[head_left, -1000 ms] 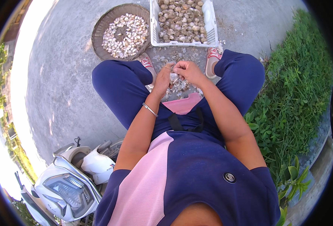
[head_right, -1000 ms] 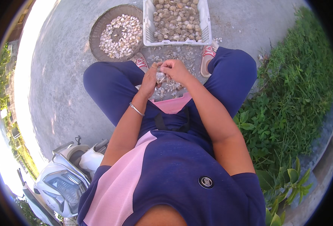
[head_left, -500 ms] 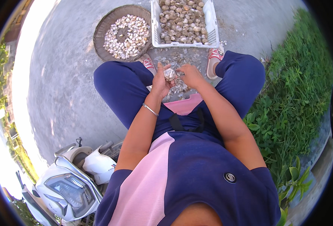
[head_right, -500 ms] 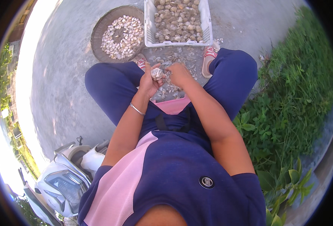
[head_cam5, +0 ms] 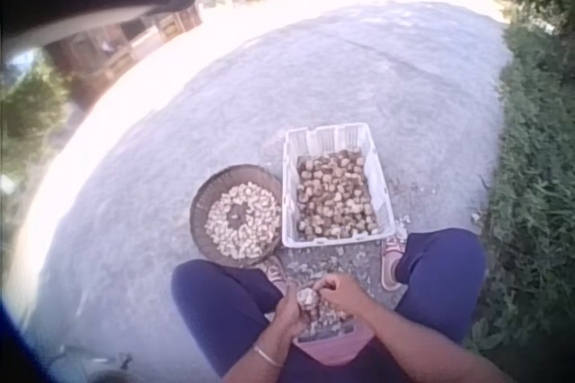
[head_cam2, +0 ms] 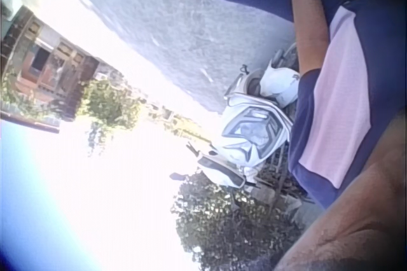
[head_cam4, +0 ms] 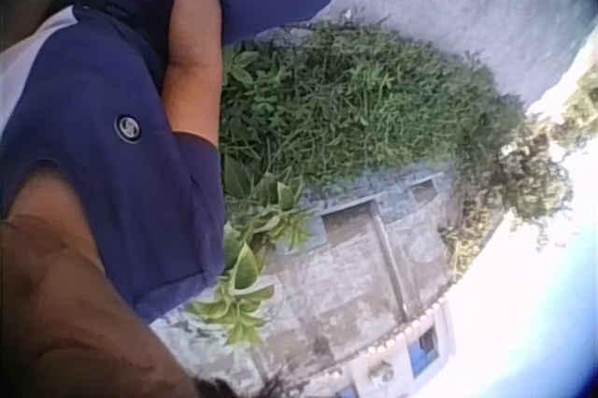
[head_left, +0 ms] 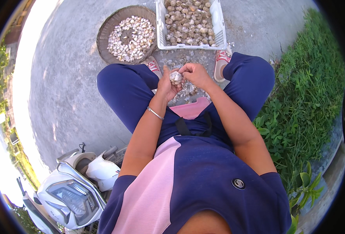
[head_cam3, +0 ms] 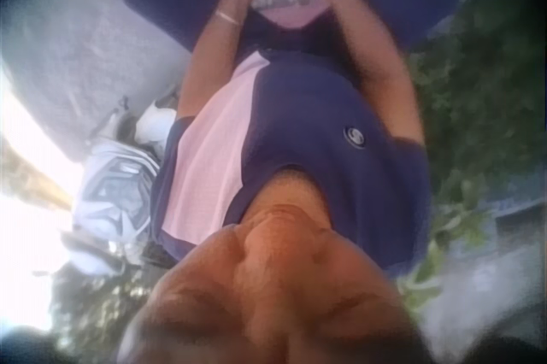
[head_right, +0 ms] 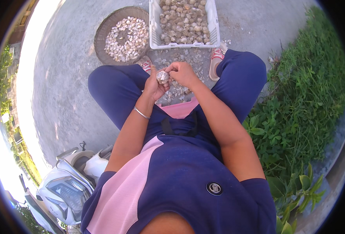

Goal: The person sits on a small stool outdoors and peels garlic cloves by hand. They take garlic bulbs from a white plastic crate, separate the cloves, and place the peeled garlic into a round woven tray while discarding the skins onto the ground.

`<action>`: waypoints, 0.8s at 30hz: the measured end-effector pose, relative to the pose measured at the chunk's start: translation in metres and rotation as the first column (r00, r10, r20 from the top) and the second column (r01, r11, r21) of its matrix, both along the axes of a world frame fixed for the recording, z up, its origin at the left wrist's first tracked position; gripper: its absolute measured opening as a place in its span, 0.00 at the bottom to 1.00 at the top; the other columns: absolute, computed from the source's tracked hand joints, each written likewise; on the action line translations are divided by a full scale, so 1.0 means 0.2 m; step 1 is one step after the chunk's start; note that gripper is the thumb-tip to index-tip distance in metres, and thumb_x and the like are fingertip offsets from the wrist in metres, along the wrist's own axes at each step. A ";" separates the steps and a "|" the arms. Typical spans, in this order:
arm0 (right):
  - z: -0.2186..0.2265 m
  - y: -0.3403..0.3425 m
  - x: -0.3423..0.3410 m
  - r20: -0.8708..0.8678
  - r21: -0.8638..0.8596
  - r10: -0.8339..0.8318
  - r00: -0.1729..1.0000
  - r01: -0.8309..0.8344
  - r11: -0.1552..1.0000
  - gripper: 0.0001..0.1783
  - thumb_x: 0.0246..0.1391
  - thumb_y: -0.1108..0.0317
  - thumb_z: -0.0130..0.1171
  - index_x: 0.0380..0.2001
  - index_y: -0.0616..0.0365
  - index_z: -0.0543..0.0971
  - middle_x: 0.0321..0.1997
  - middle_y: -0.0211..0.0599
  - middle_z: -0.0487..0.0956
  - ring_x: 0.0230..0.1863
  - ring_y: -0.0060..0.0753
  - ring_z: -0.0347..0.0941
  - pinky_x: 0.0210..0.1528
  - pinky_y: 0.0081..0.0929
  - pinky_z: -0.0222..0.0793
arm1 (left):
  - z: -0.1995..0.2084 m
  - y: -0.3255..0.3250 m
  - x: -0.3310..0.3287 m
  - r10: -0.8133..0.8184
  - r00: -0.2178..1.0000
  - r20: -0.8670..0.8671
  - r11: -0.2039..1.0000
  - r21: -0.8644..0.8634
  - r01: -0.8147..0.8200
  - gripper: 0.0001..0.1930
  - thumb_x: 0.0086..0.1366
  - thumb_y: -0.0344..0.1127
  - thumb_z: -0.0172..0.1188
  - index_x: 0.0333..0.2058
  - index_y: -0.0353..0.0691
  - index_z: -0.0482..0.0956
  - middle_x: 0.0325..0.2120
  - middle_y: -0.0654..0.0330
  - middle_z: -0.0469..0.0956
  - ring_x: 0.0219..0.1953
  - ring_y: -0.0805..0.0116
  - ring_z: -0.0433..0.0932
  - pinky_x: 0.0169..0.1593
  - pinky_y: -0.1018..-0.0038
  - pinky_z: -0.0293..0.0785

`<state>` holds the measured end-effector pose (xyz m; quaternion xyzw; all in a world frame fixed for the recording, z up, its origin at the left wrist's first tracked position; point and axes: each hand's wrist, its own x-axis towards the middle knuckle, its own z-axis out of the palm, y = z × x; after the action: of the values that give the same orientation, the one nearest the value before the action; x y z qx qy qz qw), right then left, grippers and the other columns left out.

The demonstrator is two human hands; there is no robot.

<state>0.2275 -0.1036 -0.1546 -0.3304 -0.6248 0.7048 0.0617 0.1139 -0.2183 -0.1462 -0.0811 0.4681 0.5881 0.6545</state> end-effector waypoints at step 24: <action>0.12 -0.03 0.00 0.039 0.175 0.038 0.999 -0.044 0.984 0.17 0.41 0.72 0.60 0.39 0.63 0.79 0.30 0.38 0.81 0.31 0.25 0.76 0.36 0.23 0.73 | 0.03 0.01 0.01 0.001 0.995 0.100 0.994 -0.107 0.010 0.35 0.62 0.71 0.32 0.31 0.42 0.73 0.17 0.64 0.74 0.16 0.71 0.72 0.20 0.78 0.68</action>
<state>0.2273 -0.1101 -0.1297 -0.3231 -0.6923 0.6420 0.0650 0.1160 -0.2169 -0.1412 -0.1445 0.4660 0.5559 0.6730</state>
